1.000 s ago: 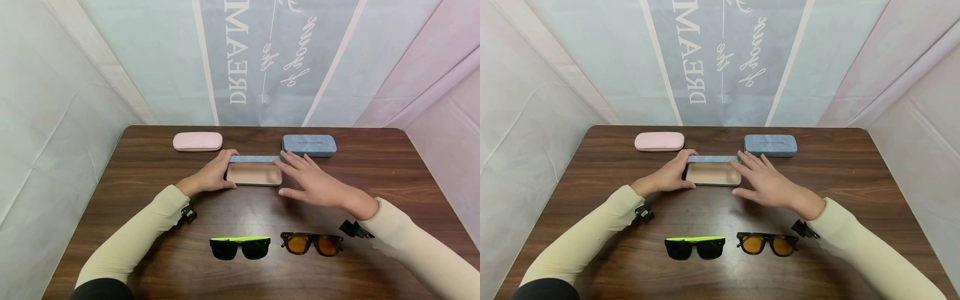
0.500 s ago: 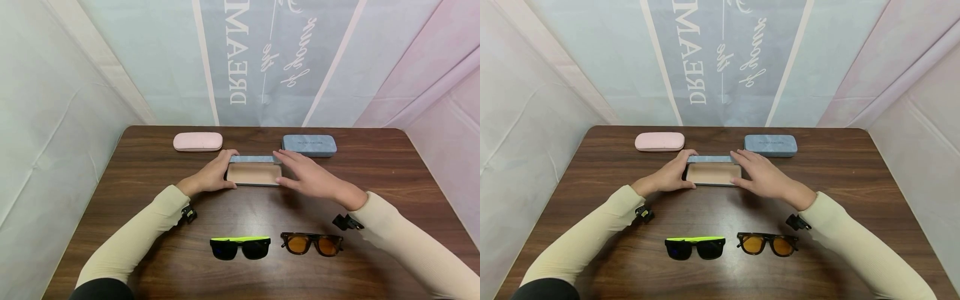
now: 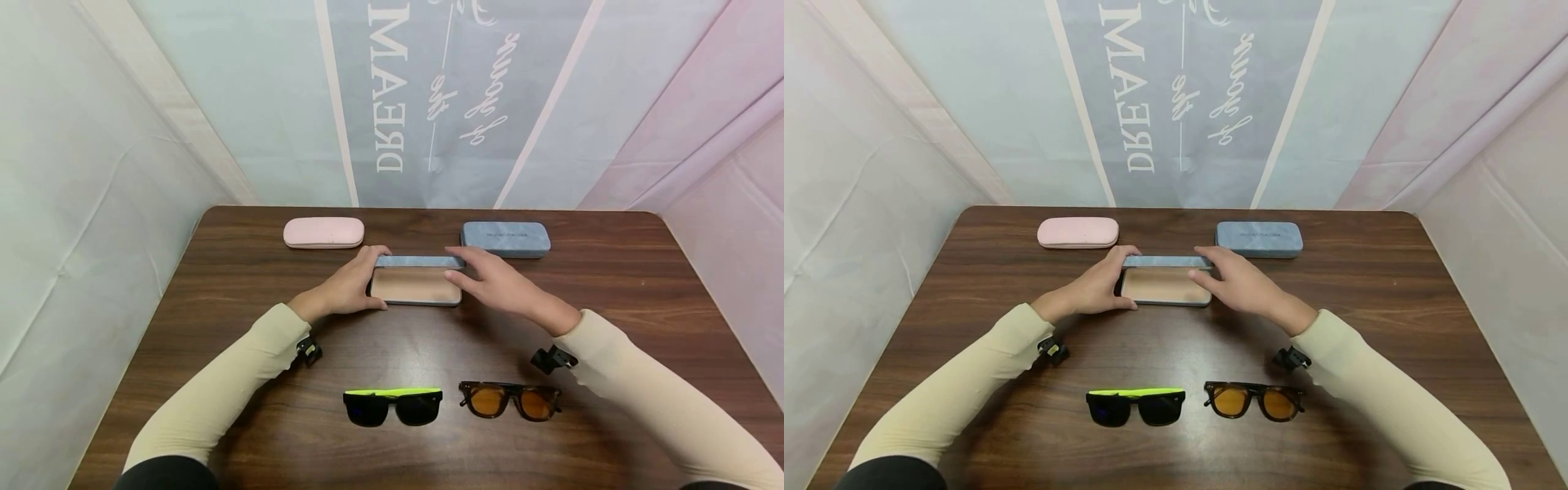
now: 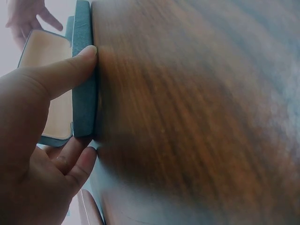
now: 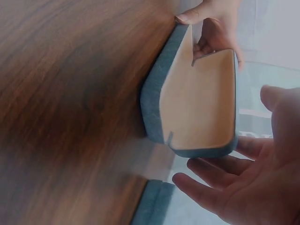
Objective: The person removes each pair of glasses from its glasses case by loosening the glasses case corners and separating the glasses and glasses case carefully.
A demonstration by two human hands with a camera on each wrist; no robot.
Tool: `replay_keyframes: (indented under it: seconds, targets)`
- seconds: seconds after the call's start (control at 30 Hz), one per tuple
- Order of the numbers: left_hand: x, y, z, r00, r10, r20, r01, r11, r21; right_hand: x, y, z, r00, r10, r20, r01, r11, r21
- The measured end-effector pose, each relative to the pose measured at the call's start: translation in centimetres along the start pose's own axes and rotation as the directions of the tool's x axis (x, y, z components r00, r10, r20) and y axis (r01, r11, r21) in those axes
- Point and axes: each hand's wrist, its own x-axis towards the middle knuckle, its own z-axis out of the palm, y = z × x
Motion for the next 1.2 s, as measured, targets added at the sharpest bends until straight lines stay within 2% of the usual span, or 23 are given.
replay_keyframes:
  seconds: [0.4, 0.7, 1.2]
  targets:
    - [0.0, 0.3, -0.3, 1.0, -0.01, 0.005, 0.01, 1.0, -0.009, 0.9, 0.4, 0.7, 0.995, 0.095, -0.013, -0.094, 0.994, 0.06]
    - [0.0, 0.4, -0.4, 1.0, -0.014, 0.011, 0.015, 1.0, -0.019, 1.4, 0.9, 0.9, 0.996, 0.089, -0.01, -0.087, 0.99, 0.109]
    - [0.1, 0.1, -0.4, 1.0, 0.009, 0.022, -0.009, 1.0, 0.003, 1.8, 1.2, 1.2, 0.992, 0.13, 0.002, -0.129, 0.985, 0.118]
